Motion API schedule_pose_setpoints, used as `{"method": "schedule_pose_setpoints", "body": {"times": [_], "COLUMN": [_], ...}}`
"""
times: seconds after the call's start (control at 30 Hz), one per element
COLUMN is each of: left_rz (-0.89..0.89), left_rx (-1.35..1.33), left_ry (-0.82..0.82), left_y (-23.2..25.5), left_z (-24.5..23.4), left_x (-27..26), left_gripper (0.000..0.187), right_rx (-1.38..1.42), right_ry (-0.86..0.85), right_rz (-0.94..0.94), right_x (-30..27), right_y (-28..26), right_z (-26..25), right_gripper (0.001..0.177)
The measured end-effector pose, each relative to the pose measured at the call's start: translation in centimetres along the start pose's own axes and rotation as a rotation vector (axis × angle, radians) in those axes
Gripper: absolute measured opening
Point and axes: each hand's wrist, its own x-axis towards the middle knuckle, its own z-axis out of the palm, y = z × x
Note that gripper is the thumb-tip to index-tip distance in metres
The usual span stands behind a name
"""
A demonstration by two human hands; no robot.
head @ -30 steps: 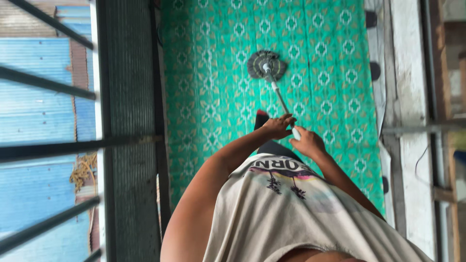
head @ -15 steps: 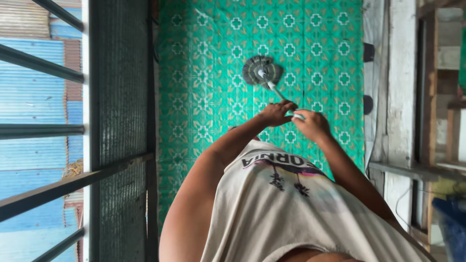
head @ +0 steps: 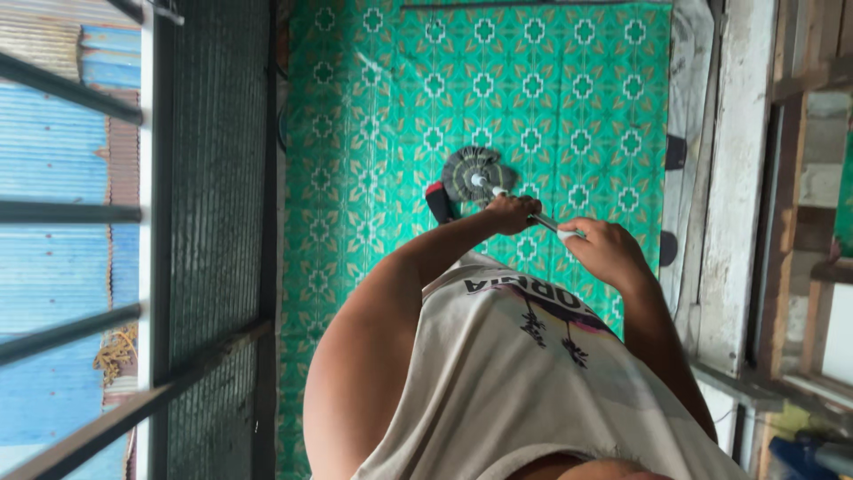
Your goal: The person cleans the floor by hand using a mop, moving it across the patterned tiles.
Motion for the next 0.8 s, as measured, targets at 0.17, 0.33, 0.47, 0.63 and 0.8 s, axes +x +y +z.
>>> {"method": "schedule_pose_setpoints", "body": {"times": [0.17,0.33,0.47,0.63,0.8], "left_rz": [0.059,-0.21,-0.14,-0.227,-0.265], "left_rx": [0.07,-0.088,-0.101,-0.15,-0.306], "left_ry": [0.144,0.014,0.062,0.129,0.238], "left_y": [-3.4,-9.9,-14.1,-17.5,-19.5], "left_z": [-5.1,-10.9,-14.4,-16.3,-19.2], "left_x": [5.1,11.2,13.6,15.7,19.4], "left_gripper": [0.039,0.034,0.041,0.052,0.046], "right_rx": [-0.106,-0.049,0.008,-0.021,-0.158], "right_ry": [-0.189,-0.129,-0.083,0.02,0.157], "right_rz": [0.155,0.06,0.062,-0.015,-0.173], "right_x": [7.0,15.1,19.2,25.5,34.0], "right_y": [-2.0,-4.9,-5.5,-3.9,-3.0], "right_z": [-5.1,-5.8,-6.9,-7.6,-11.0], "right_gripper": [0.04,0.04,0.045,0.041,0.03]}}
